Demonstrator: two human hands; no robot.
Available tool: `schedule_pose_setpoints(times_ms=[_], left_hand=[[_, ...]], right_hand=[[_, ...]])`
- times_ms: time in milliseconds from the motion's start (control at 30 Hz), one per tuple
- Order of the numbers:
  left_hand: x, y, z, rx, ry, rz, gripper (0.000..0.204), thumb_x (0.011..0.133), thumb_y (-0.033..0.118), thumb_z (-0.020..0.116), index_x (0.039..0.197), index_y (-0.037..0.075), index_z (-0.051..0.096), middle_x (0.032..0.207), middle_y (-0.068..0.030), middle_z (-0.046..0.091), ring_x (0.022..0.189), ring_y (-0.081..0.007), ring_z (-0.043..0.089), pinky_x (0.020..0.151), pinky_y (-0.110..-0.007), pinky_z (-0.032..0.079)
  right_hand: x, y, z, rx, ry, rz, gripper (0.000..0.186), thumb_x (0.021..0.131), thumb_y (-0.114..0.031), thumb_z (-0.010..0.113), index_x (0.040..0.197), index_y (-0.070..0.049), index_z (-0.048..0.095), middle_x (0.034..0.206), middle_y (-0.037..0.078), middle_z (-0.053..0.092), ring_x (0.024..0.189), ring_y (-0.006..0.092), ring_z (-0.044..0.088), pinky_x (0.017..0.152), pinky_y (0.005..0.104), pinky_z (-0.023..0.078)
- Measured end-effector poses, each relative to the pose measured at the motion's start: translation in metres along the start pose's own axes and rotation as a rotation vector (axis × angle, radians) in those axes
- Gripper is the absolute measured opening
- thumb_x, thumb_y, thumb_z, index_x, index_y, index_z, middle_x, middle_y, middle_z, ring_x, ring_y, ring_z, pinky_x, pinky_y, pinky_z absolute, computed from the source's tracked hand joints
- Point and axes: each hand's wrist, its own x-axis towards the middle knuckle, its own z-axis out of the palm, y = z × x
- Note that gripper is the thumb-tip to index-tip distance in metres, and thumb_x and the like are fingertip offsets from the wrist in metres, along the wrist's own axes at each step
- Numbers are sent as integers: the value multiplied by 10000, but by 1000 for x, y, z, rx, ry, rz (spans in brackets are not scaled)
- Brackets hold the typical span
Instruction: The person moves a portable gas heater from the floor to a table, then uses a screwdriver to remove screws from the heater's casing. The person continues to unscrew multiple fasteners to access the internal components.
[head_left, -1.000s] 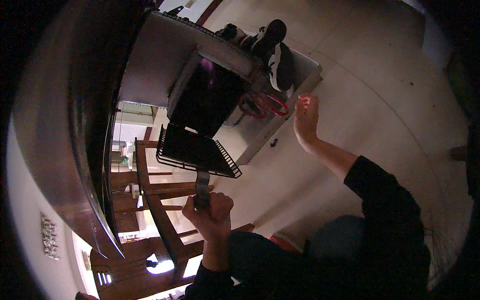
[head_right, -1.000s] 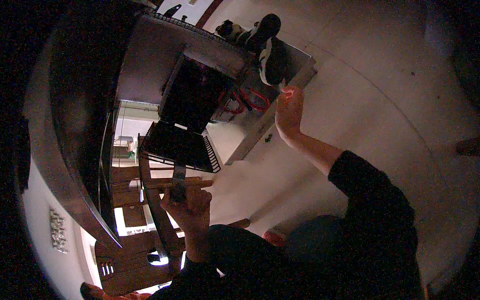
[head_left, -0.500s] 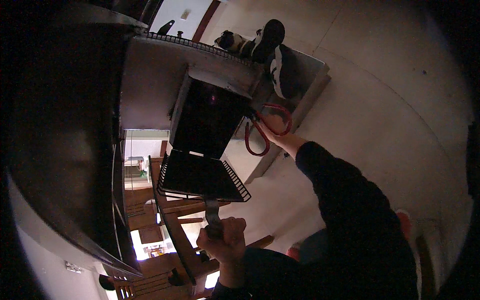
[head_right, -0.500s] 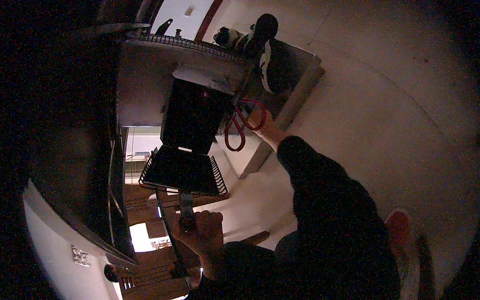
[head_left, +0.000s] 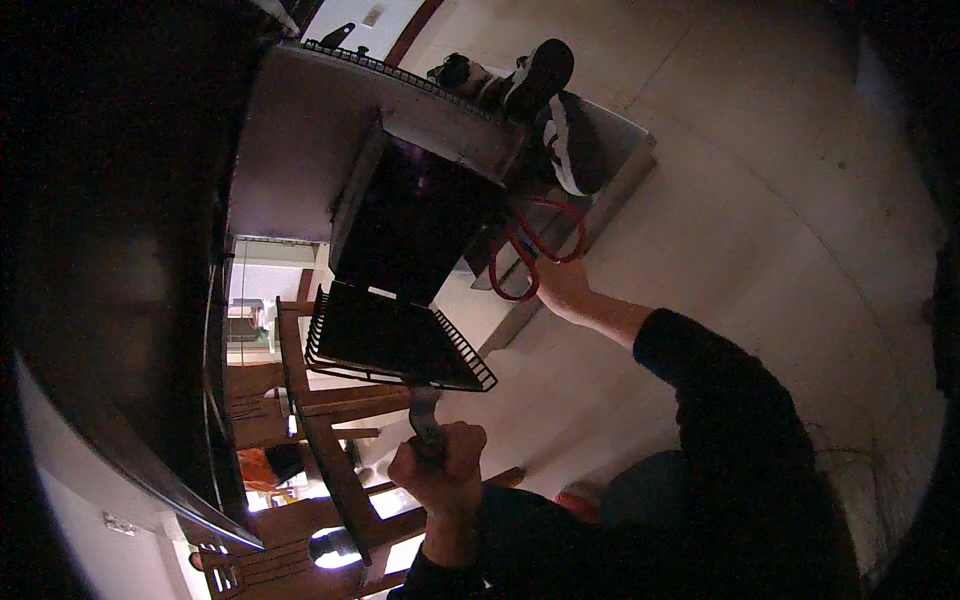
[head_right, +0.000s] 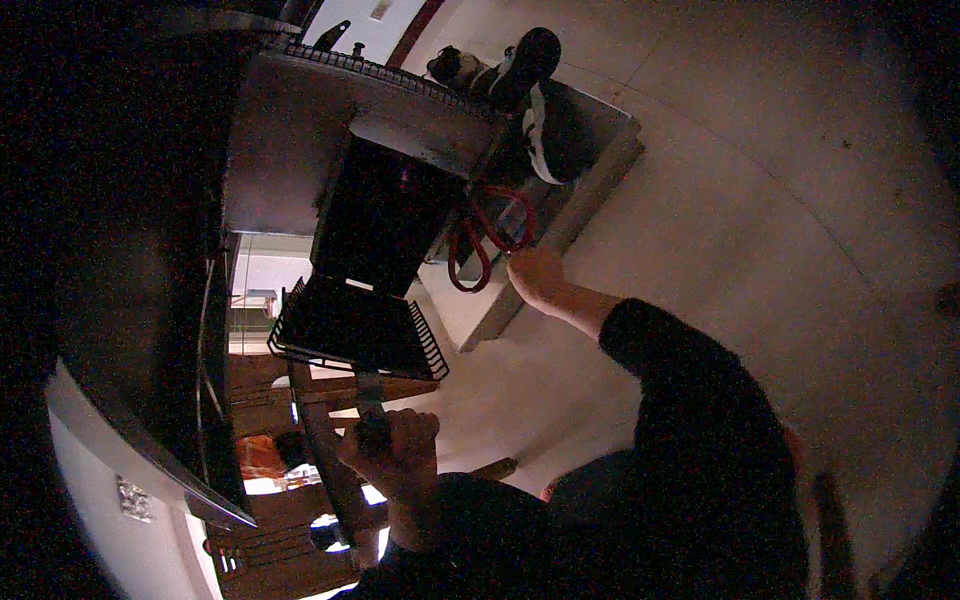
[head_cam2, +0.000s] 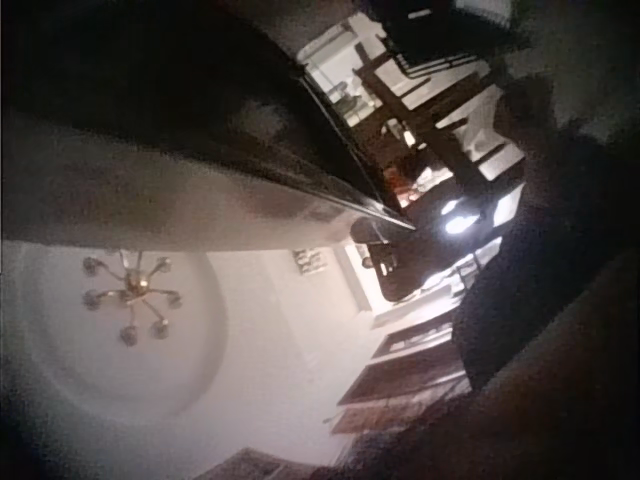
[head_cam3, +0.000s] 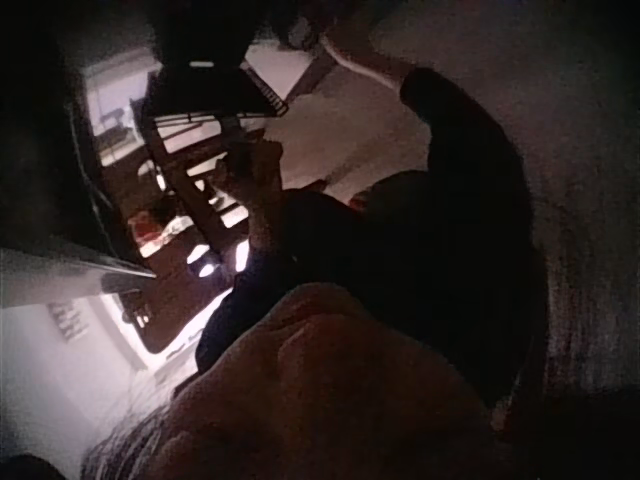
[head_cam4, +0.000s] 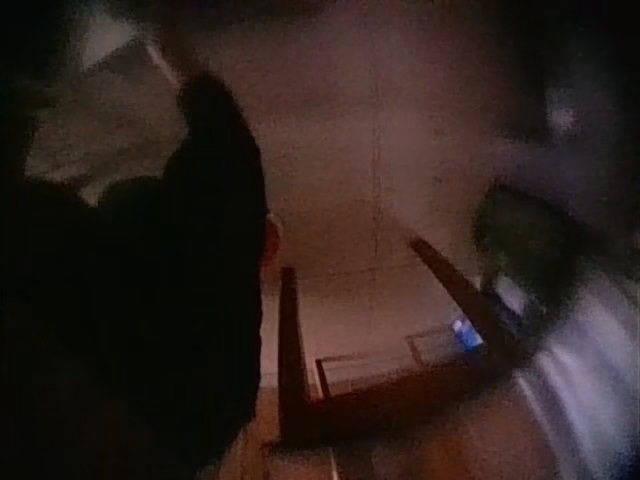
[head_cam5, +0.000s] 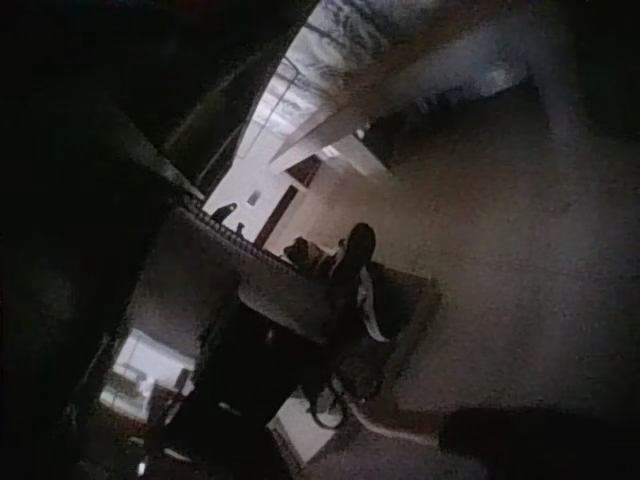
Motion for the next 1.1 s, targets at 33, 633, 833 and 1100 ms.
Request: schedule_pose_setpoints(times_ms=[33, 633, 833, 1100], left_hand=[[0, 0, 0, -4, 39, -14, 506, 729, 515, 360, 418, 118, 327, 361, 11, 262, 346, -98, 225, 413, -252, 168], [-4, 5, 5, -36, 93, -79, 540, 714, 548, 350, 415, 100, 319, 381, 10, 273, 368, -111, 222, 423, -267, 162], [2, 2, 3, -38, -11, -64, 549, 712, 557, 358, 422, 94, 311, 384, 7, 275, 372, -110, 221, 426, -266, 154], [-2, 5, 0, 24, 8, -69, 574, 718, 586, 347, 410, 103, 323, 372, 17, 277, 353, -101, 223, 398, -264, 148]], right_hand=[[-2, -1, -4, -27, -38, 28, 104, 689, -69, 529, 614, -7, 569, 577, 103, 555, 536, 220, 569, 449, 348, 462], [59, 18, 34, 301, -32, -45, 227, 821, -240, 444, 853, -47, 560, 834, 112, 566, 802, 173, 541, 684, 277, 430], [50, 4, 12, -1216, 458, -373, 210, 834, -190, 415, 972, -53, 495, 963, 109, 493, 904, 198, 470, 731, 293, 406], [48, -16, -12, -1598, 379, -463, 374, 826, -134, 430, 1183, -60, 348, 1217, 121, 334, 1126, 263, 323, 866, 368, 362]])
